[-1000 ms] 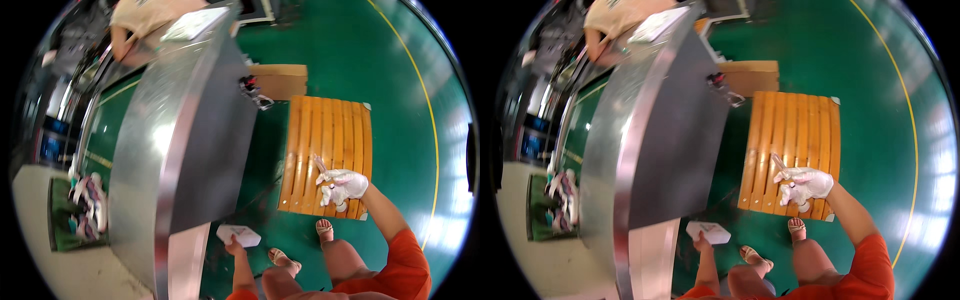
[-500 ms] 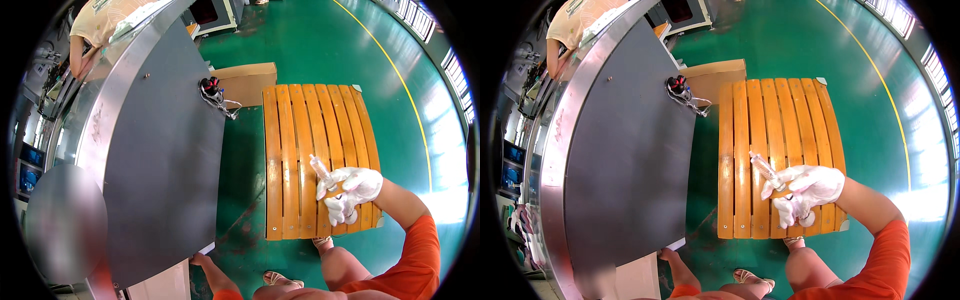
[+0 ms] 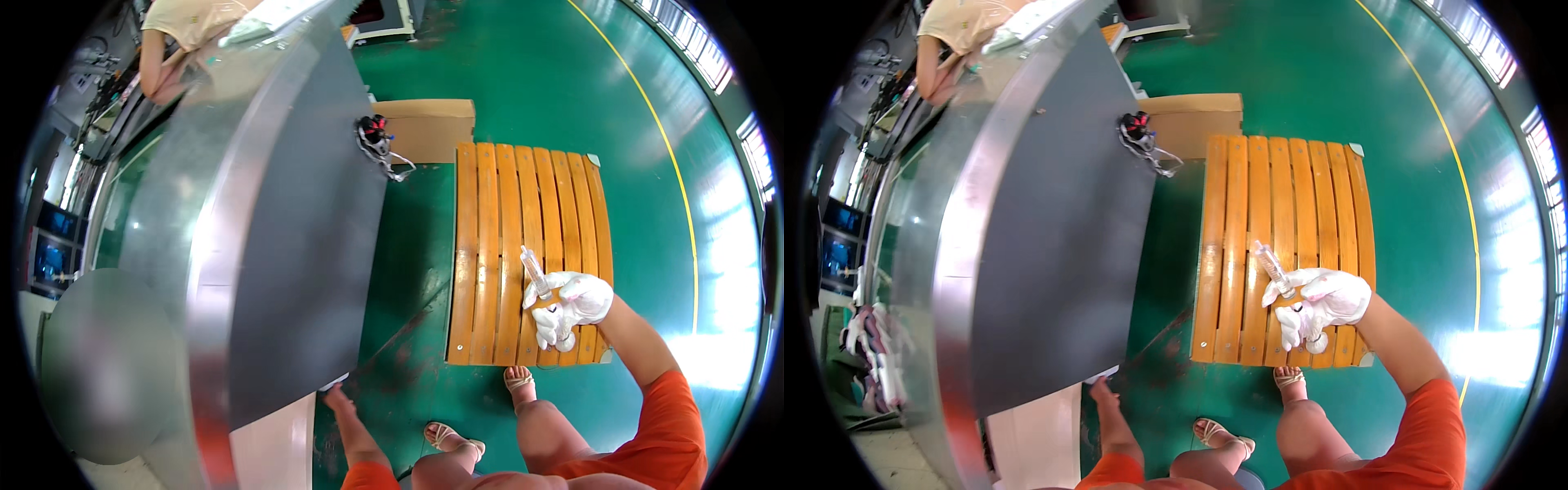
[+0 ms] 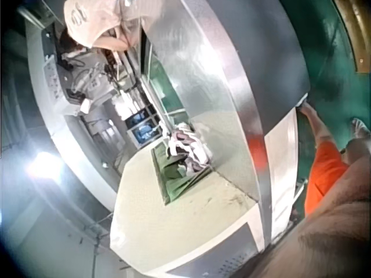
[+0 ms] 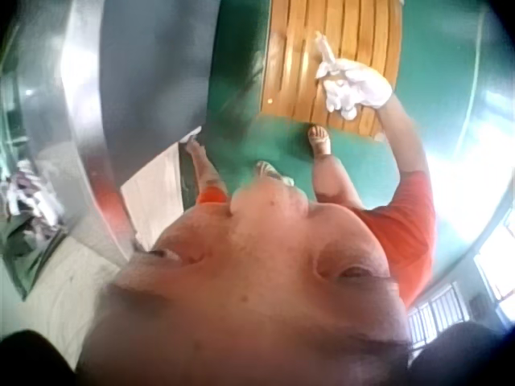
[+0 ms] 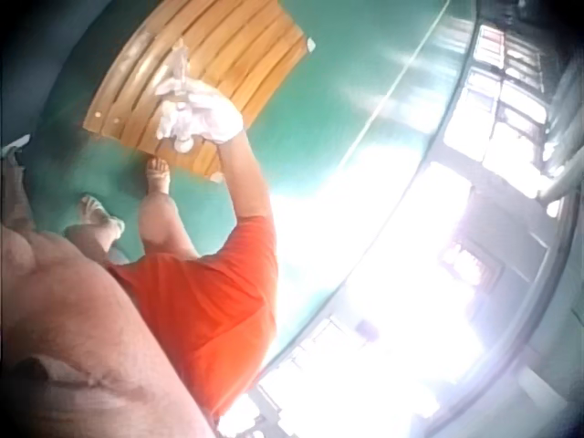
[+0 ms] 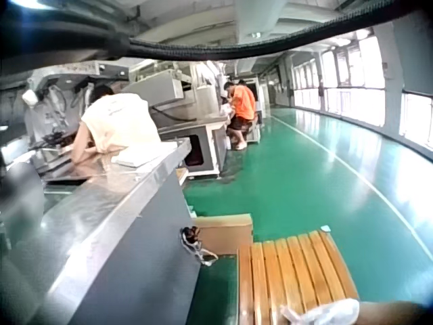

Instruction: The person injects a liquid into the sole of a sneaker using a syringe and then wipes the shoe with a cloth. The person repeats this process on multiple shoes, handling them one at a time on a metal workbench in a factory setting.

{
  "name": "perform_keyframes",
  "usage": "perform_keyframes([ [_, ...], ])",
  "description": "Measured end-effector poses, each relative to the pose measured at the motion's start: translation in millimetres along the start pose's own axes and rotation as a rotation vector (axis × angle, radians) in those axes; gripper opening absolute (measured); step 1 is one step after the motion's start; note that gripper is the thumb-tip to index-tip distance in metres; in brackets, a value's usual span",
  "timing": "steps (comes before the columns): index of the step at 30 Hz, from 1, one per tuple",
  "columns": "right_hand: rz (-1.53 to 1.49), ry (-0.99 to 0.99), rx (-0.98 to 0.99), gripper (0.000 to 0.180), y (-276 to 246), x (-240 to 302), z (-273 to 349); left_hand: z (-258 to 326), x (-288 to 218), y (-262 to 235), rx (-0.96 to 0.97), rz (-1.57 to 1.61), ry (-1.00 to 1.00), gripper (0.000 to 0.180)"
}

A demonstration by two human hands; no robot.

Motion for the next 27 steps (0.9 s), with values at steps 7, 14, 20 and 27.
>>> perform_keyframes([
  [7, 0.037, -0.185, -0.173, 0.043, 43, -7, -18, 265, 39, -5, 0.534, -0.703, 0.695, 0.054],
  [14, 0.276, -0.209, -0.171, 0.036, 250, -21, -43, 552, -138, -109, 0.837, -0.209, 0.799, 0.040],
  [20, 0.585, 0.062, -0.210, 0.027, 389, -45, -62, 656, -310, -186, 0.615, 0.026, 1.005, 0.045],
  [27, 0.594, 0.101, -0.115, 0.028, 477, -76, -90, 658, -372, -243, 0.726, 0.253, 0.878, 0.040],
])
Point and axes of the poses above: each hand's wrist, its own z-axis away from the middle knuckle, its own y-axis out of the palm, x = y × z, the point moved 4 cm from there along -z, towards the middle knuckle, and after that the axes turned 15 degrees about -z, right-handed, at the moved point
